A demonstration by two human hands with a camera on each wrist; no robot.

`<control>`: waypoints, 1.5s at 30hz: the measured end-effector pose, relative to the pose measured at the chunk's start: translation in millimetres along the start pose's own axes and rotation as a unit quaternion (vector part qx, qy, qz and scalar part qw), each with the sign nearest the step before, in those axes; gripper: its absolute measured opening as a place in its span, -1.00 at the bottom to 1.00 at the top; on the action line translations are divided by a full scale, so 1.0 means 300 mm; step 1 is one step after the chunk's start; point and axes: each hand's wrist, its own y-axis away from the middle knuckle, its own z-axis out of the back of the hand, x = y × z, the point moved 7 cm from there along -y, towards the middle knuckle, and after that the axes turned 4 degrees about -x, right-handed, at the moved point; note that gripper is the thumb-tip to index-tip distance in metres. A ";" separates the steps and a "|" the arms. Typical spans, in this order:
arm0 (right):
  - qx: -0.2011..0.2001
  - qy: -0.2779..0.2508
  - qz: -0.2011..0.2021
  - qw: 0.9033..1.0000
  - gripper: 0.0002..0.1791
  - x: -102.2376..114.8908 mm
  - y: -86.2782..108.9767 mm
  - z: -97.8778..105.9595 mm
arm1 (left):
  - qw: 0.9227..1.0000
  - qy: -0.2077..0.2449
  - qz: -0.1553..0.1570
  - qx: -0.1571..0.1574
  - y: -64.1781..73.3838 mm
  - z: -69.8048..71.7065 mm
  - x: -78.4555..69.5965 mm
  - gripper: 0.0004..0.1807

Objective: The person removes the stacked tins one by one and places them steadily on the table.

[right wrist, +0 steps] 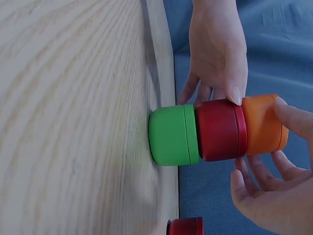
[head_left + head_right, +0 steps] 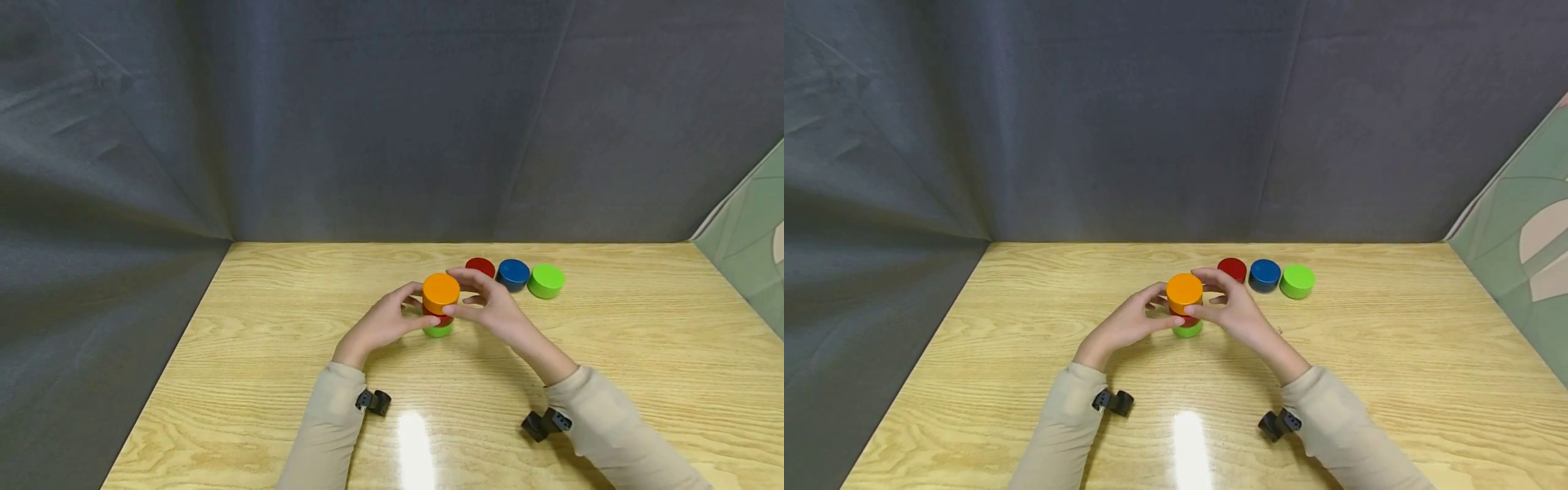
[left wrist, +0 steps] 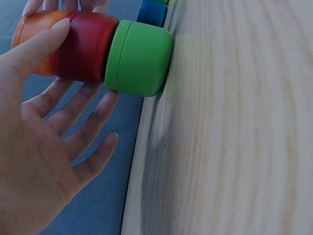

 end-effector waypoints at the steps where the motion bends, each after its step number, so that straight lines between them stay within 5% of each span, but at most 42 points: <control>1: 0.001 0.000 0.001 1.000 -0.35 0.001 0.000 -0.002 | 1.000 0.000 0.000 0.000 0.000 0.000 0.000 -0.42; 45: -0.030 -0.016 0.011 0.999 -0.39 0.014 0.038 0.038 | 1.000 -0.001 -0.008 -0.004 0.000 0.008 0.002 -0.41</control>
